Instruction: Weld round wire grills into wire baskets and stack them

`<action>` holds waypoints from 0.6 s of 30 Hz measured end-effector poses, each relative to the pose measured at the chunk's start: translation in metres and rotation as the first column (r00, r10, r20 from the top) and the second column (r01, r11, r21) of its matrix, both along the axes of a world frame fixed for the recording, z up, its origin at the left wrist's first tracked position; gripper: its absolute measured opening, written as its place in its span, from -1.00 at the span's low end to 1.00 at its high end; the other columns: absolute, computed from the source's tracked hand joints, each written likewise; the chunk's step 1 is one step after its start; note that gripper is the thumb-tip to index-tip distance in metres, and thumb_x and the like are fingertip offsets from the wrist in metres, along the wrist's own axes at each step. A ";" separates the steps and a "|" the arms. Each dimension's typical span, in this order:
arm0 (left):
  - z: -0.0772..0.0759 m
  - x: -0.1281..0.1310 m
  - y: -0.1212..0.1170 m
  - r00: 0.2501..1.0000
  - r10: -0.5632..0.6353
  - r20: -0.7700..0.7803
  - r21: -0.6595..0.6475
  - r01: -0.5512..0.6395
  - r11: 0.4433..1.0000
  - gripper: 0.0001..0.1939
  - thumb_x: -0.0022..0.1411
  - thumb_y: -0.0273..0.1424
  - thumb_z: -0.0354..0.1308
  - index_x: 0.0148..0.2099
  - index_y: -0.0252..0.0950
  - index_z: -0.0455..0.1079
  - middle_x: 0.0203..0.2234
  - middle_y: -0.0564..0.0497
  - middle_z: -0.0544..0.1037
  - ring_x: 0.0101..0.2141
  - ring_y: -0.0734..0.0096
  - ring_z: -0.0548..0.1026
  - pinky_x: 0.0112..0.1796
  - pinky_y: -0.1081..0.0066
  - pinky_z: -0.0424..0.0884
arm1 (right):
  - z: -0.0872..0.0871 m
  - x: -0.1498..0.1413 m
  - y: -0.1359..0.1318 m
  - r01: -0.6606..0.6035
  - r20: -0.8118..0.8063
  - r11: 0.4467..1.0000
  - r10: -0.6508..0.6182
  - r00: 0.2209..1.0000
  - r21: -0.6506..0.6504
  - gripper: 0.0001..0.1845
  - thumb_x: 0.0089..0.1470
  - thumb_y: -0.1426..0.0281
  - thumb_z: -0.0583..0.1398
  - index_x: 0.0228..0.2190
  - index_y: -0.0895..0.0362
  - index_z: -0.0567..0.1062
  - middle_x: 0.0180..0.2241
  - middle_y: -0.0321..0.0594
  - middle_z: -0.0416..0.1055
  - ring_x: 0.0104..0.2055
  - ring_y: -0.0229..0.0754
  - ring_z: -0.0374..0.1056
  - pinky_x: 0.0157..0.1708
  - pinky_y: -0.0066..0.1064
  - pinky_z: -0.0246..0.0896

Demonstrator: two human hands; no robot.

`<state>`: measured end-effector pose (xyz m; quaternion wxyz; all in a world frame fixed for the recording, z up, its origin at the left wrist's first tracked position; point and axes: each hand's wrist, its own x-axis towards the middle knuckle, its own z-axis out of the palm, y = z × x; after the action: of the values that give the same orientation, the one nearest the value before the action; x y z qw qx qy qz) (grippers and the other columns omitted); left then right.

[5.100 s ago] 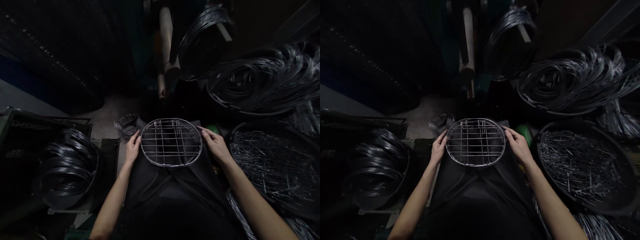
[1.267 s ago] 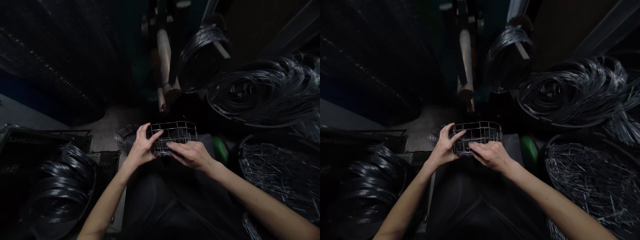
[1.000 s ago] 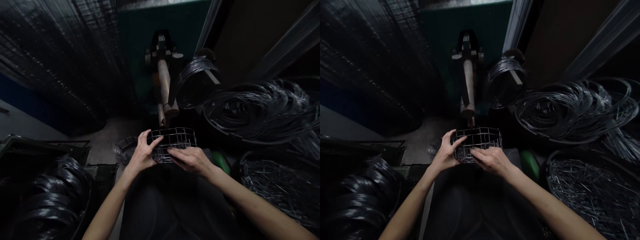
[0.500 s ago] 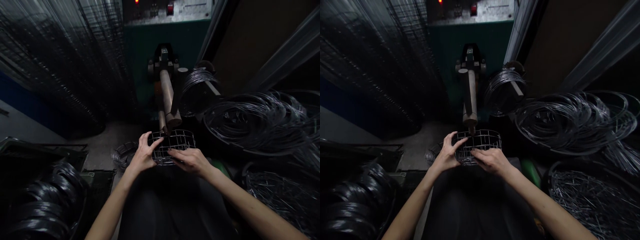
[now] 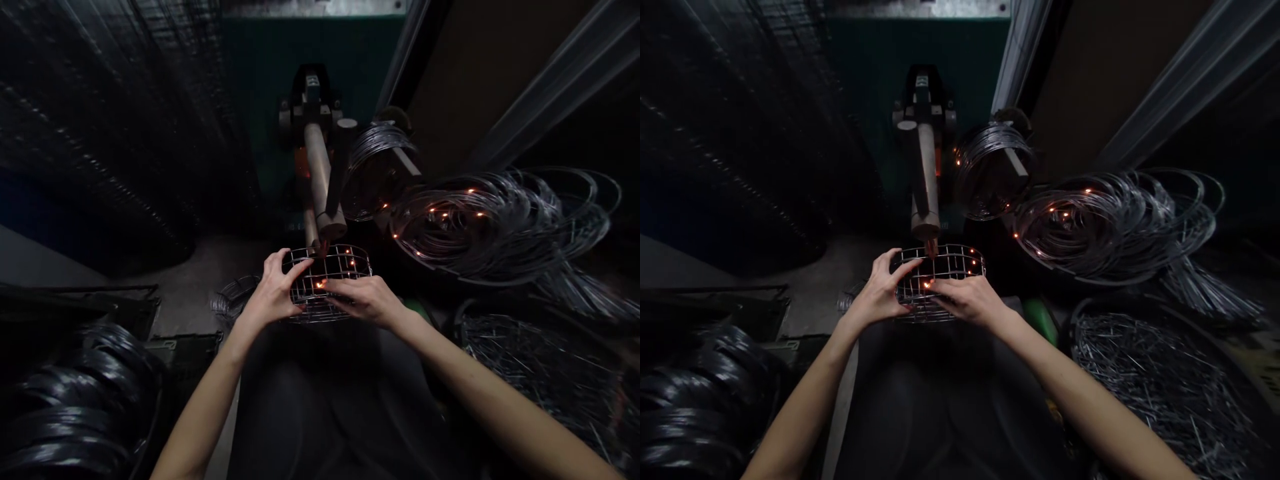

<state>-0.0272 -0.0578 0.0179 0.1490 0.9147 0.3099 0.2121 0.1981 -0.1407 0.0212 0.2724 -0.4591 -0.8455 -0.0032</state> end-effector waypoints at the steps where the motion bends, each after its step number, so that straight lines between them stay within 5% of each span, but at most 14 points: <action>1: 0.001 0.000 0.001 1.000 -0.003 -0.003 -0.007 0.003 1.000 -0.11 -0.14 -0.33 0.37 0.26 -0.17 0.13 0.17 -0.24 -0.02 0.17 -0.23 0.03 0.10 -0.13 0.16 | 0.001 0.000 0.001 -0.008 0.001 1.000 0.008 1.000 -0.001 -0.74 0.21 0.33 0.13 -0.09 0.07 0.50 -0.12 -0.25 0.52 -0.21 -0.23 0.50 -0.32 -0.48 0.40; 11: -0.001 0.007 0.033 0.999 0.043 -0.020 -0.022 -0.043 0.999 -0.07 -0.17 -0.32 0.38 0.27 -0.15 0.11 0.15 -0.21 -0.03 0.18 -0.22 0.02 0.12 -0.10 0.15 | -0.003 0.004 0.030 0.110 0.048 0.991 -0.114 0.992 0.075 -0.75 0.22 0.32 0.12 -0.11 0.03 0.52 -0.17 -0.30 0.54 -0.29 -0.27 0.48 -0.40 -0.52 0.31; 18: -0.003 0.008 0.033 0.998 0.057 0.004 -0.068 -0.056 0.996 -0.03 -0.21 -0.39 0.39 0.27 -0.10 0.08 0.16 -0.18 -0.04 0.19 -0.19 0.00 0.13 -0.11 0.14 | -0.008 0.004 0.014 0.311 -0.070 0.941 -0.304 0.950 0.131 -0.77 0.23 0.29 0.10 -0.25 0.08 0.55 -0.28 -0.19 0.43 -0.42 -0.33 0.35 -0.44 -0.55 0.24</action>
<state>-0.0193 -0.0252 0.0153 0.1748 0.8994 0.3422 0.2084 0.2021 -0.1270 0.0130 0.3209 -0.5653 -0.7541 -0.0937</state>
